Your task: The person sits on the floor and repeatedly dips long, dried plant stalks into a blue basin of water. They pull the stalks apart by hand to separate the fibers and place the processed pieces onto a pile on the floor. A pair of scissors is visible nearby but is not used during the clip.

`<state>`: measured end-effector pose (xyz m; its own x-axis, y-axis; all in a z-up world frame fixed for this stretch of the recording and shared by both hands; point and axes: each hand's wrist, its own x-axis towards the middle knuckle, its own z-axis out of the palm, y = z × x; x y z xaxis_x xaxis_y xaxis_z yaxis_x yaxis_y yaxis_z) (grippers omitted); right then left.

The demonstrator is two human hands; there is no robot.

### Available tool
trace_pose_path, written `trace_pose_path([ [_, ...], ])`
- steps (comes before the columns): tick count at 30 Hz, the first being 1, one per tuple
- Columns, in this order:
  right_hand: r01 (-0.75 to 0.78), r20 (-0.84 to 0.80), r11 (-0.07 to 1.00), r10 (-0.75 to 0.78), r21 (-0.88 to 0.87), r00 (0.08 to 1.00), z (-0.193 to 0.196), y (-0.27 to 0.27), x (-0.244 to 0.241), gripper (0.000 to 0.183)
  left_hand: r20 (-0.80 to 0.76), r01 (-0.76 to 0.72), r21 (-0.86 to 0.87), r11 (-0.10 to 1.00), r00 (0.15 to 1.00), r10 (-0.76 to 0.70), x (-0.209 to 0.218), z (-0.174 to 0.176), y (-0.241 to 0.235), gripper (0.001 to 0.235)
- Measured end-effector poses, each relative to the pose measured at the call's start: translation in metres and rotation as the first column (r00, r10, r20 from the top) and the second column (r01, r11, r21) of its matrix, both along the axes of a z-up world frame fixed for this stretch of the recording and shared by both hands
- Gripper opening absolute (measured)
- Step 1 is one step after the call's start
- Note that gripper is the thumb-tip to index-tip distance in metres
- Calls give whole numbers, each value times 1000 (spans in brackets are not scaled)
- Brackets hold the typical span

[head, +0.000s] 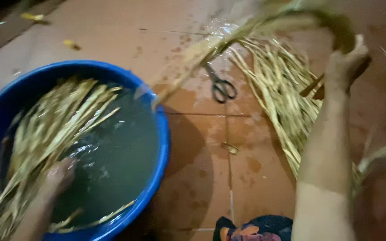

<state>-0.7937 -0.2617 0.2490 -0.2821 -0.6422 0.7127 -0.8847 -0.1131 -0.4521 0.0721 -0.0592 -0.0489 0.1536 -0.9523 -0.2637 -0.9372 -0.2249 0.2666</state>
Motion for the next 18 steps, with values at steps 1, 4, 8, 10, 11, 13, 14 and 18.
trace_pose_path([
  [1,103,111,993,-97,-52,989,-2,3,-24,23,65,-5,36,999,998,3,2,2,1,31],
  [4,402,173,841,-484,363,858,-24,30,-77,40,198,-2,90,996,980,-16,-6,11,-2,30],
  [8,-10,291,686,-295,727,910,-77,83,-105,64,268,30,119,992,962,-61,-24,18,-7,28],
  [10,58,74,442,-274,895,959,-107,103,-122,76,283,36,128,991,957,-72,-32,12,-11,28],
  [11,57,43,406,-232,912,972,-122,110,-131,73,289,42,133,990,954,-79,-37,9,-13,27],
  [13,55,-9,329,-138,943,990,-140,124,-149,67,304,51,148,988,948,-95,-43,2,-18,27],
  [14,13,65,318,-232,948,970,-141,132,-156,64,308,56,154,986,946,-102,-48,-4,-19,27],
  [18,-39,133,270,-342,962,930,-130,150,-155,52,331,58,179,982,936,-116,-53,-17,-22,26],
])
